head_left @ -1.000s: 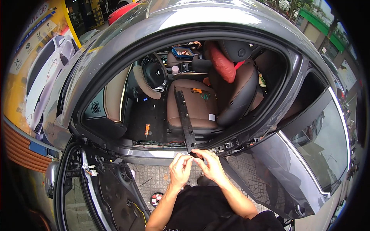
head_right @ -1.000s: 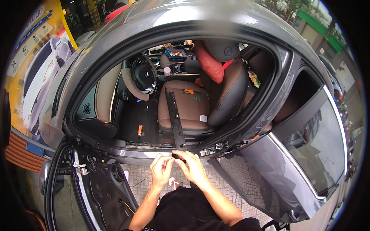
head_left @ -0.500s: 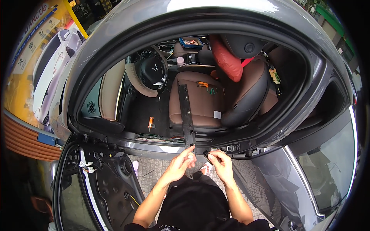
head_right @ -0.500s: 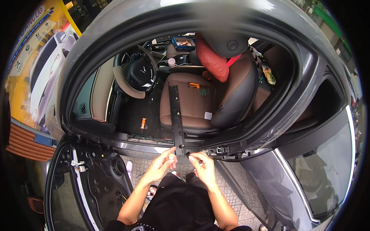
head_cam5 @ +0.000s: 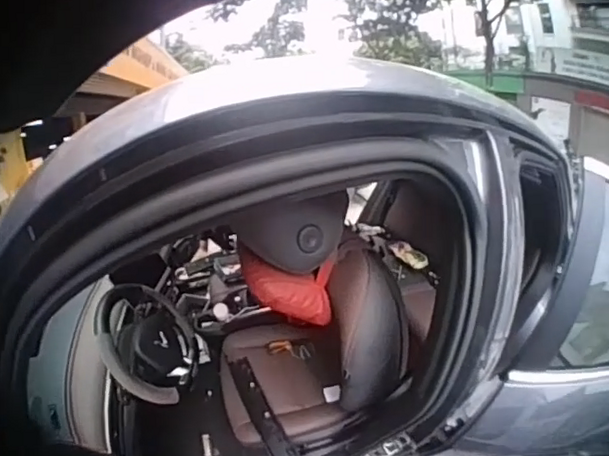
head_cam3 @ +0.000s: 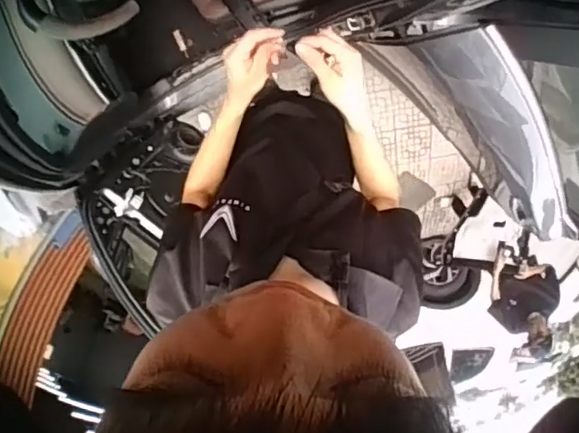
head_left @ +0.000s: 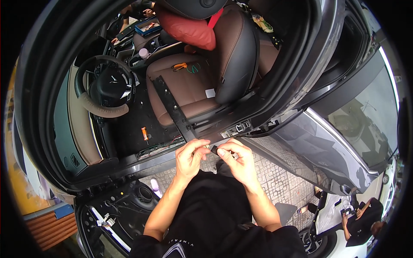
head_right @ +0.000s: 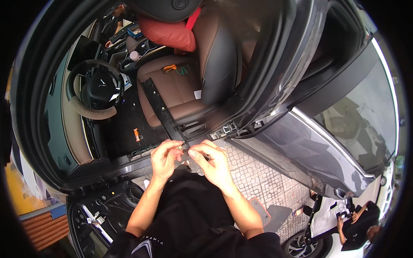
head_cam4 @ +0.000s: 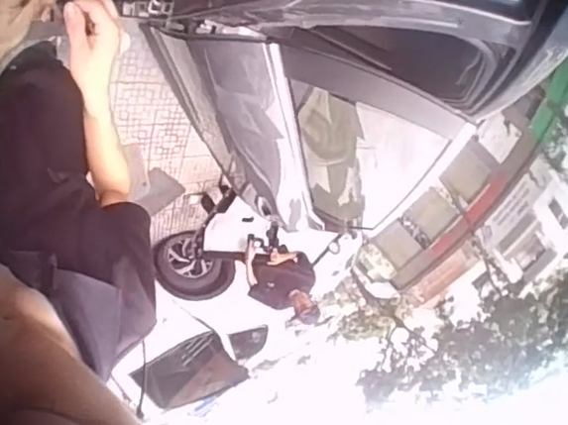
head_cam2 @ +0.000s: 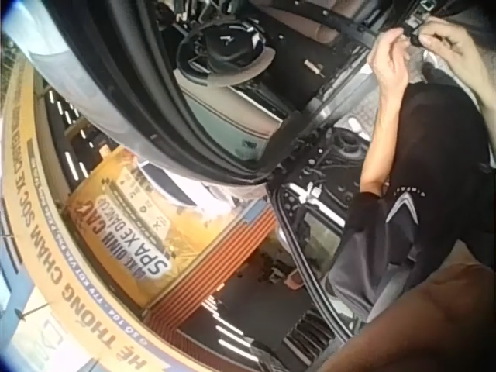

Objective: Repairing a car door trim panel by installing plastic clips and applying electrical tape.

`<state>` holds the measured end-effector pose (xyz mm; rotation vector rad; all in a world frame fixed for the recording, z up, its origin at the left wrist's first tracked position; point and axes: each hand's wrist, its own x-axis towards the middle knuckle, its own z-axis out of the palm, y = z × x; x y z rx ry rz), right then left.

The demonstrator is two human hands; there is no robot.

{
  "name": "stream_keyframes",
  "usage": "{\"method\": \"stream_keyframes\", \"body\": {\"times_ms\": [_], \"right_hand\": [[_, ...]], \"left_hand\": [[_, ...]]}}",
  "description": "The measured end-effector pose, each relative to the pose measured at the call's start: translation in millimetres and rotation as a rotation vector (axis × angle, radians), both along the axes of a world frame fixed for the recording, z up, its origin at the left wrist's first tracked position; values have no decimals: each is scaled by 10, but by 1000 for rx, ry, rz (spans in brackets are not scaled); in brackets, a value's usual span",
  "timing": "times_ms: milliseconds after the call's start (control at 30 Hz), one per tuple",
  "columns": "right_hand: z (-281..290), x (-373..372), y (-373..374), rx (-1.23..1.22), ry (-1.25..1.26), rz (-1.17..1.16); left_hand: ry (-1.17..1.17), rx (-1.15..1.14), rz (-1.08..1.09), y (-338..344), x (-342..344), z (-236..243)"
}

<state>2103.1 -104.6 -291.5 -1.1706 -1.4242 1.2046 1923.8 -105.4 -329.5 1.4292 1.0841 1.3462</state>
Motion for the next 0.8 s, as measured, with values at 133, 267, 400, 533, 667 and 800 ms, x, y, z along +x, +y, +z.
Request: {"method": "stream_keyframes", "body": {"times_ms": [133,267,400,533,667,800], "right_hand": [[38,-256,-203,-83,85,-173],[69,-512,-432,-203,275,-324],[-43,-676,-701,-193,255,-494],[2,-738,-939,-80,13,-580],[19,-712,-1182,-92,-86,-686],[29,-573,-1345,-43,-73,-728]], "left_hand": [[102,115,-97,59,-128,-88],[29,143,-224,85,-226,-106],[-243,-208,-415,-31,-303,-3],[-214,-199,-624,-25,-394,-10],[-164,-152,-713,-125,-284,43],[-83,-96,-692,-277,-116,38]]}}
